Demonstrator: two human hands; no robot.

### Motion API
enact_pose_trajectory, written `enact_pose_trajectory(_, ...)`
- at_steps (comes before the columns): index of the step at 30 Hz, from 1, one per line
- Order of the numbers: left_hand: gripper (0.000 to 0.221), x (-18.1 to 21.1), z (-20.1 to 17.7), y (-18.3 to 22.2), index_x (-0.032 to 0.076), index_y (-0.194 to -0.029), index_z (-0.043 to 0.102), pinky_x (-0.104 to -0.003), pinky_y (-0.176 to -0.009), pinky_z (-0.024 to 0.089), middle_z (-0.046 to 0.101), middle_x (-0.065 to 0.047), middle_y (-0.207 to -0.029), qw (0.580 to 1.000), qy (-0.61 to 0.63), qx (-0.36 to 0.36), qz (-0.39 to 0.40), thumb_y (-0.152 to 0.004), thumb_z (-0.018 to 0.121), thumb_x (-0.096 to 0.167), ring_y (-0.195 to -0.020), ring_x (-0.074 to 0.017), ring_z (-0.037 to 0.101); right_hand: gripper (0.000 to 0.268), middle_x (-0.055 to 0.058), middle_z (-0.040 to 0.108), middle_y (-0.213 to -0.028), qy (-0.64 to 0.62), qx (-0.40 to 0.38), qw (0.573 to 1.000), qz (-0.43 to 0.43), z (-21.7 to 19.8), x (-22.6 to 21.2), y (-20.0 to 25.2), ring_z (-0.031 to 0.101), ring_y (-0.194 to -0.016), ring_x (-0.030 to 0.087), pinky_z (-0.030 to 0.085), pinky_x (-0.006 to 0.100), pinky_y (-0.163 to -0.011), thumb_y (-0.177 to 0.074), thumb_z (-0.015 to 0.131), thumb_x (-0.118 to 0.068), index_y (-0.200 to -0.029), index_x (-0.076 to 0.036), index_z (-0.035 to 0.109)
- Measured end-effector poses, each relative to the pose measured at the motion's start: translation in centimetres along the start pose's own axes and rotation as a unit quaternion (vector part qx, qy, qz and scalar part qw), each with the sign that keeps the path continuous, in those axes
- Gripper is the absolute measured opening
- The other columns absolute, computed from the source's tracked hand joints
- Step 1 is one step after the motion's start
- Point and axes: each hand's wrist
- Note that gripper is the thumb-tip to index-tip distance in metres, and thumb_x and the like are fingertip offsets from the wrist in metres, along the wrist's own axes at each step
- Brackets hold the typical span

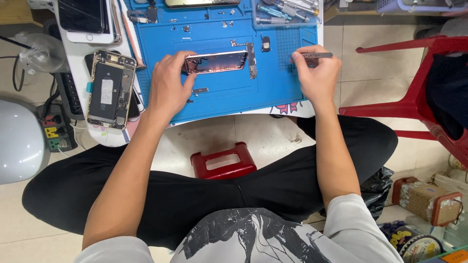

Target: The person sits cross-legged on the floor and uses a metal prying tool to carefully separate the screen assembly from the frame of a smartphone. They work along the edges of the device, prying up the screen and detaching internal components on a blue work mat.

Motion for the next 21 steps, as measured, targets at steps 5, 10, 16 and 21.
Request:
enact_pose_trajectory(5,0.046,0.0,-0.1,0.4,0.009,-0.128,0.069,-0.047,-0.087,0.049,0.077,-0.012,-0.101,0.999,0.032,0.034,-0.006,-0.086,0.081,-0.005,-0.098,-0.0344,0.070,0.006,0.016,0.077,-0.090,-0.135,0.017,0.991,0.000,1.8,-3.3,0.2,0.076,-0.085,0.019,0.063,0.028,-0.071,-0.106,0.079,-0.002,-0.110,0.002,0.075)
enact_pose_trajectory(10,0.046,-0.1,-0.1,0.3,0.009,-0.130,0.069,-0.044,-0.086,0.049,0.076,-0.012,-0.103,0.999,0.042,0.025,0.008,-0.088,0.077,-0.007,-0.097,-0.0314,0.070,0.013,0.009,0.080,-0.084,-0.085,-0.059,0.989,-0.109,6.7,-6.7,1.2,0.076,-0.071,0.023,0.057,0.029,-0.056,-0.094,0.086,0.001,-0.103,-0.008,0.082)
enact_pose_trajectory(16,0.041,-0.5,0.3,0.7,0.006,-0.131,0.062,-0.050,-0.088,0.047,0.073,-0.014,-0.110,0.999,0.022,0.009,0.021,-0.093,0.073,-0.003,-0.101,-0.0376,0.063,0.010,0.009,0.080,-0.094,-0.131,-0.084,0.986,-0.055,11.4,-7.0,2.3,0.072,-0.074,0.014,0.047,0.023,-0.053,-0.100,0.079,-0.011,-0.107,-0.005,0.080)
enact_pose_trajectory(21,0.038,-0.5,0.4,0.8,0.007,-0.126,0.063,-0.049,-0.084,0.047,0.073,-0.012,-0.109,0.999,0.035,0.025,0.032,-0.092,0.066,-0.010,-0.098,-0.0365,0.063,0.010,0.012,0.079,-0.098,-0.180,-0.093,0.977,-0.067,13.7,-7.4,2.1,0.075,-0.071,0.019,0.056,0.023,-0.056,-0.101,0.077,-0.007,-0.109,-0.001,0.077)
Point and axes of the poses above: each hand's wrist, its own y-axis away from the middle knuckle, its own z-axis out of the palm, x = y × z
